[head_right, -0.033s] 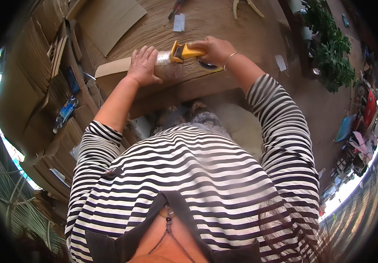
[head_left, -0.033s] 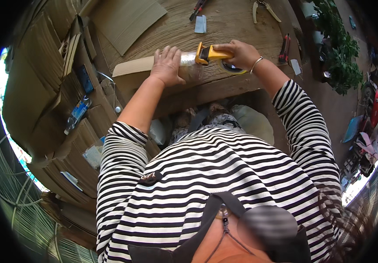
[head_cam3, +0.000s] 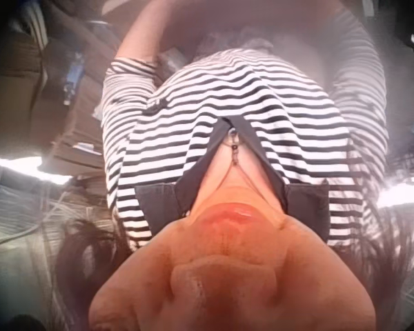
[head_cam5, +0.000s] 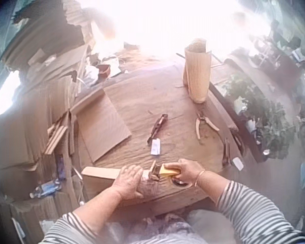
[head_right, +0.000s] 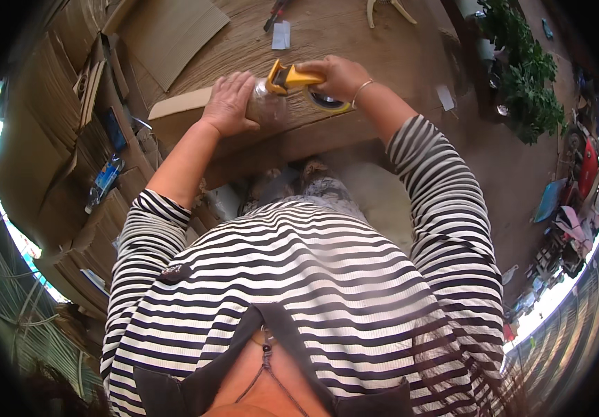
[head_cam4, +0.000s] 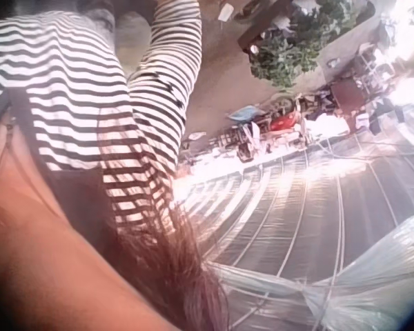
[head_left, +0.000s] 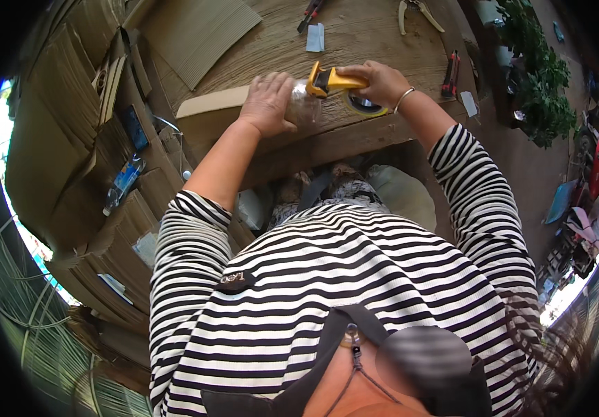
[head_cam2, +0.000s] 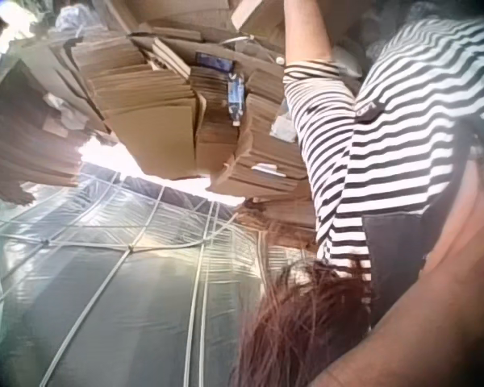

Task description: The person rolls flat cardboard sheets into cylindrical tubes and secures the seams with clear tape. They then place a small potted plant inside one of the tubes and continue assembling additional tubes on a wooden workbench.

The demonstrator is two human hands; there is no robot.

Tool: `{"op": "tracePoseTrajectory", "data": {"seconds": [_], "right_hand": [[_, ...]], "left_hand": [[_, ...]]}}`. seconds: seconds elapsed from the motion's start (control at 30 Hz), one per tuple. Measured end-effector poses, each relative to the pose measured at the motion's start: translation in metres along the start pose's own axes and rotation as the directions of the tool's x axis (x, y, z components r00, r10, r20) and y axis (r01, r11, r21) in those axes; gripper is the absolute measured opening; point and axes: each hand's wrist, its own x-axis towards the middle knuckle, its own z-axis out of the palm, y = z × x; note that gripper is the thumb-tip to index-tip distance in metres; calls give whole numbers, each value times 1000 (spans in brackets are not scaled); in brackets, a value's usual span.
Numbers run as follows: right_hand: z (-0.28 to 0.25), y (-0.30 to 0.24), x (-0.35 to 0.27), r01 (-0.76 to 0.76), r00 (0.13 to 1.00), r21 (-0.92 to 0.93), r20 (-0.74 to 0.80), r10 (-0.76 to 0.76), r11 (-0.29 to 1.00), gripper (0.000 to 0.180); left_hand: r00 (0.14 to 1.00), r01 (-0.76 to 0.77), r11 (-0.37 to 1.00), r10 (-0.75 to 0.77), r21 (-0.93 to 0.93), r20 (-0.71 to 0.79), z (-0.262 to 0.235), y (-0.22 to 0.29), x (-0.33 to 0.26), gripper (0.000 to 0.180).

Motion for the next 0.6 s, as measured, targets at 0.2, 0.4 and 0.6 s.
{"op": "tracePoseTrajectory", "data": {"seconds": [0.2,0.4,0.6], "right_hand": [[89,47,8,-102,980,847,-5,200,521,58],[139,-13,-151,-249,933,956,194,305,154,68],[134,-66,-178,-453,891,836,411,193,310,64]], "left_hand": [[996,-9,996,17,-93,91,-30,-5,66,111],[959,51,983,0,-173,282,-19,-39,97,109],[960,40,957,43,-288,277,-10,-52,109,102]]}}
